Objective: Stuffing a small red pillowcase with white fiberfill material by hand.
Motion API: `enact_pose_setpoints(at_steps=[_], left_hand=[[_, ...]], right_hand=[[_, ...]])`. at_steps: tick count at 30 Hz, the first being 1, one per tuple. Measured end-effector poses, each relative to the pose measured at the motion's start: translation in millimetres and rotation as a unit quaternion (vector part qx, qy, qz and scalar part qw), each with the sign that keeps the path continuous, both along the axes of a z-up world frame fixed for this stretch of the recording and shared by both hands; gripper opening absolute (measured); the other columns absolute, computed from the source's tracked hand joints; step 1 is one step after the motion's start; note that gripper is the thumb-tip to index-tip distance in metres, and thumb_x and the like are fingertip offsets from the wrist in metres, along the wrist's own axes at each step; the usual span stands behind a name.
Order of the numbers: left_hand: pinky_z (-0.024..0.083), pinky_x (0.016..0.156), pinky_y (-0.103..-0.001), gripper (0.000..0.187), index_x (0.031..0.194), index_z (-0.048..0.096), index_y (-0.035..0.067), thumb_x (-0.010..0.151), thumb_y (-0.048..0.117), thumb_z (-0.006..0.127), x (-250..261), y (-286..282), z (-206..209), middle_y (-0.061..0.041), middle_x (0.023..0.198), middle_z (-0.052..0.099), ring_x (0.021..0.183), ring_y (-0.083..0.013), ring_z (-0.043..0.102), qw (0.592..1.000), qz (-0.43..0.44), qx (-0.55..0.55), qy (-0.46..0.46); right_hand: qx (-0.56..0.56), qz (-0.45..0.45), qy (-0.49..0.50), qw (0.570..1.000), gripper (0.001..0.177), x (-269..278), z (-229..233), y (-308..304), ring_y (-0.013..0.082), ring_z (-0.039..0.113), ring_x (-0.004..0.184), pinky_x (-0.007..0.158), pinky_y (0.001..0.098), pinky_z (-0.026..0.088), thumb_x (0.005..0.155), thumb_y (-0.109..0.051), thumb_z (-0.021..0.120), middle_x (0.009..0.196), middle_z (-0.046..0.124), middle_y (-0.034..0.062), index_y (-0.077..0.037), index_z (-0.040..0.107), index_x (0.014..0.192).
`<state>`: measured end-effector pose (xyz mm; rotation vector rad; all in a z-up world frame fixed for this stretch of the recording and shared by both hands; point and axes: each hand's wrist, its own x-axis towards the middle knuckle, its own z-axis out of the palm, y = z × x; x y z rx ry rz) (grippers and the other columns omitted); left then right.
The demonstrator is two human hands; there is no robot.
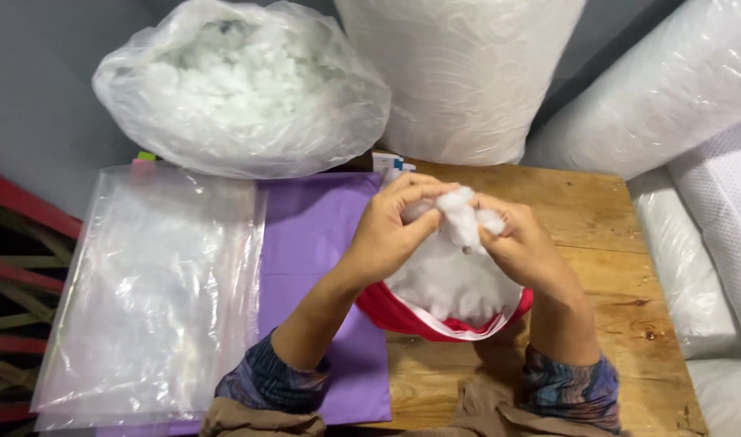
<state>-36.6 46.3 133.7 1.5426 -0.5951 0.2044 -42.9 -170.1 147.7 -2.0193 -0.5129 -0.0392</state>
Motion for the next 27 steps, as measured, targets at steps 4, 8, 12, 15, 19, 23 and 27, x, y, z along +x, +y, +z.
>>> enact_pose_setpoints(at_steps=[4, 8, 12, 15, 19, 23, 27], left_hand=[[0.048, 0.105, -0.039, 0.032, 0.123, 0.076, 0.016, 0.091, 0.011, 0.073, 0, -10, -14, -0.007, 0.123, 0.068, 0.118, -0.0245, 0.066, 1.0, 0.023, 0.02, -0.007], [0.041, 0.112, -0.044, 0.036, 0.133, 0.071, 0.02, 0.097, 0.02, 0.067, -4, -7, -11, -0.01, 0.131, 0.06, 0.126, -0.0309, 0.057, 0.993, 0.088, 0.055, -0.062], [0.026, 0.119, -0.055, 0.043, 0.143, 0.059, 0.014, 0.105, 0.032, 0.053, 1, 2, -10, -0.017, 0.139, 0.053, 0.139, -0.0415, 0.043, 0.989, 0.084, 0.097, -0.076], [0.022, 0.119, -0.06, 0.059, 0.152, 0.049, 0.016, 0.097, 0.035, 0.061, 9, 12, -12, -0.017, 0.143, 0.054, 0.144, -0.0437, 0.038, 0.987, -0.019, 0.158, -0.034], [0.024, 0.116, -0.064, 0.078, 0.155, 0.044, 0.014, 0.086, 0.035, 0.074, -1, 13, 5, -0.018, 0.145, 0.057, 0.144, -0.044, 0.041, 0.97, -0.051, 0.236, -0.024], [0.051, 0.098, -0.045, 0.042, 0.129, 0.069, 0.012, 0.087, 0.006, 0.07, -2, 7, 3, -0.014, 0.111, 0.077, 0.109, -0.0295, 0.07, 0.992, -0.027, 0.12, -0.003], [0.056, 0.096, -0.037, 0.022, 0.115, 0.075, 0.008, 0.094, 0.005, 0.066, 3, 1, -32, -0.008, 0.101, 0.078, 0.1, -0.0112, 0.068, 0.998, -0.051, 0.007, 0.043]], right_hand=[[0.08, 0.024, 0.043, 0.996, 0.023, -3, -5, -17, 0.0093, 0.065, 0.071, 0.062, 0.0259, 0.052, 0.094, -0.022, 0.063, 0.074, 0.071, 0.0022, -0.007, 0.074, 0.108], [0.083, 0.016, 0.018, 0.996, 0.024, -12, 17, -17, 0.0115, 0.067, 0.068, 0.059, 0.0275, 0.054, 0.093, -0.023, 0.067, 0.071, 0.072, 0.0058, -0.006, 0.074, 0.107], [0.101, -0.008, 0.006, 0.995, 0.022, -19, 31, -22, 0.0141, 0.07, 0.069, 0.059, 0.0283, 0.057, 0.093, -0.024, 0.069, 0.073, 0.072, 0.0079, -0.006, 0.074, 0.105], [0.141, -0.024, -0.004, 0.99, 0.023, -19, 29, -27, 0.0106, 0.069, 0.069, 0.06, 0.0241, 0.057, 0.095, -0.026, 0.069, 0.074, 0.072, 0.0071, -0.005, 0.071, 0.105], [0.14, -0.049, -0.005, 0.989, 0.023, -19, 23, -44, 0.017, 0.072, 0.066, 0.057, 0.0268, 0.058, 0.094, -0.023, 0.07, 0.072, 0.072, 0.0113, -0.003, 0.07, 0.106], [0.154, -0.068, -0.042, 0.985, 0.026, -23, 32, -41, 0.0182, 0.072, 0.065, 0.054, 0.0263, 0.058, 0.094, -0.027, 0.072, 0.073, 0.07, 0.0128, -0.002, 0.07, 0.1], [0.079, -0.098, -0.075, 0.989, 0.021, -23, 28, -42, 0.0177, 0.07, 0.069, 0.059, 0.0309, 0.059, 0.094, -0.022, 0.07, 0.074, 0.071, 0.013, -0.002, 0.071, 0.1]])
